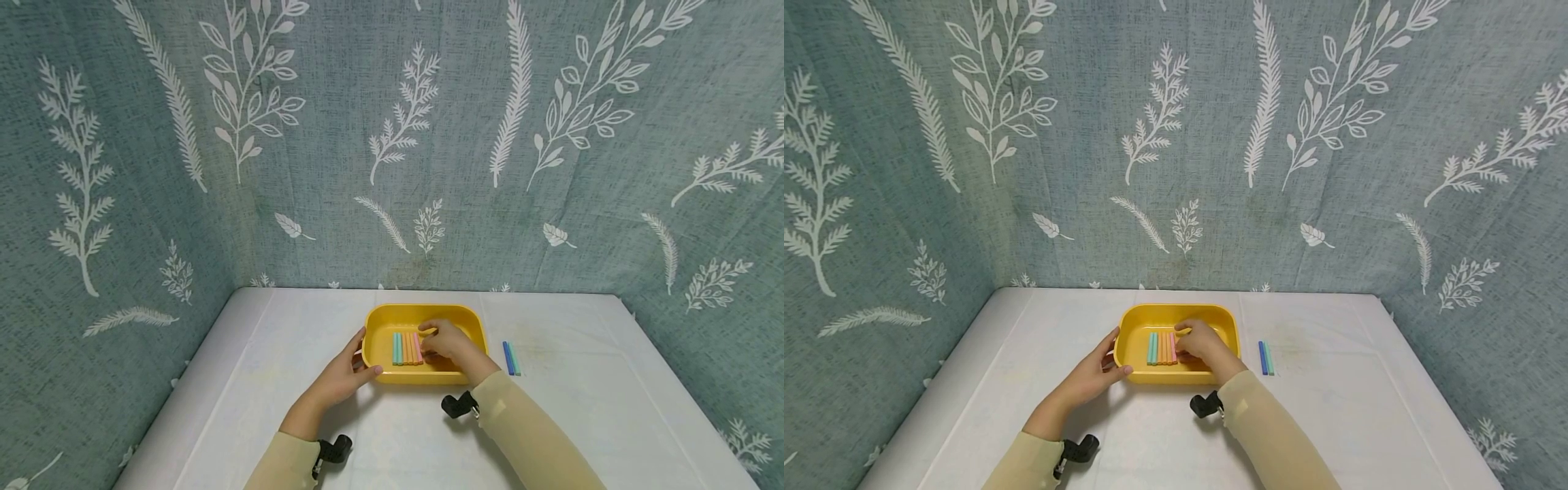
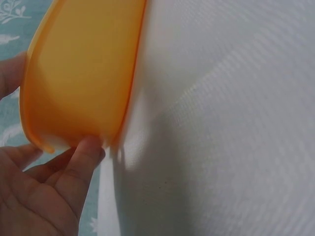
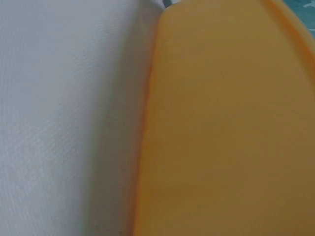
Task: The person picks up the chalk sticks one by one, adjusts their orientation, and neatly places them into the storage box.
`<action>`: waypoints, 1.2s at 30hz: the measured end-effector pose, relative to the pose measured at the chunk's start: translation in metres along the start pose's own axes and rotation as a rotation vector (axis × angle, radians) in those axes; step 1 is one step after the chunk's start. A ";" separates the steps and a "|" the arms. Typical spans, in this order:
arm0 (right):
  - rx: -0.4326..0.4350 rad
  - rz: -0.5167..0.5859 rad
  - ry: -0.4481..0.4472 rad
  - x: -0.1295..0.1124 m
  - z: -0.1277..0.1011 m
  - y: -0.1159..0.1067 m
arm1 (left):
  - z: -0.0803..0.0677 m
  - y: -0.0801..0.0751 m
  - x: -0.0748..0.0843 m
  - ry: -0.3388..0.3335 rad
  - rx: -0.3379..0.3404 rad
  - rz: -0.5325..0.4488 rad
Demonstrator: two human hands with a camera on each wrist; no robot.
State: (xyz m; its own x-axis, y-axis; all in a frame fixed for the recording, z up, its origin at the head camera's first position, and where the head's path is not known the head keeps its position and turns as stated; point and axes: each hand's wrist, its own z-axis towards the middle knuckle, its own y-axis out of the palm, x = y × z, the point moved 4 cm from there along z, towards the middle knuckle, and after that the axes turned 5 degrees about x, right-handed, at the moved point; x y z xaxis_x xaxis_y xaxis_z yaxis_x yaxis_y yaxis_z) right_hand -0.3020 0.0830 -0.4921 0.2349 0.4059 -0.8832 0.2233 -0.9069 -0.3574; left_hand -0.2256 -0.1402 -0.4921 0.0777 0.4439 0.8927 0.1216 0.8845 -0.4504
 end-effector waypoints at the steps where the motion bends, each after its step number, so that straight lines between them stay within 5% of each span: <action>1: -0.001 0.004 -0.004 -0.001 -0.001 -0.001 | 0.000 0.000 0.000 -0.005 0.000 0.004; 36: 0.082 0.041 -0.132 -0.025 -0.063 -0.069 | -0.001 -0.001 0.000 -0.016 0.002 0.000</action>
State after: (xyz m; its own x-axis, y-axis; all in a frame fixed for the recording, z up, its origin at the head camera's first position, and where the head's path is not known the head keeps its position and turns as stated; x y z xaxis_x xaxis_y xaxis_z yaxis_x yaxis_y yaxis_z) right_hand -0.2638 0.1428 -0.4265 0.1148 0.3553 -0.9277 0.1367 -0.9306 -0.3395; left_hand -0.2246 -0.1412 -0.4922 0.0622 0.4460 0.8929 0.1201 0.8848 -0.4503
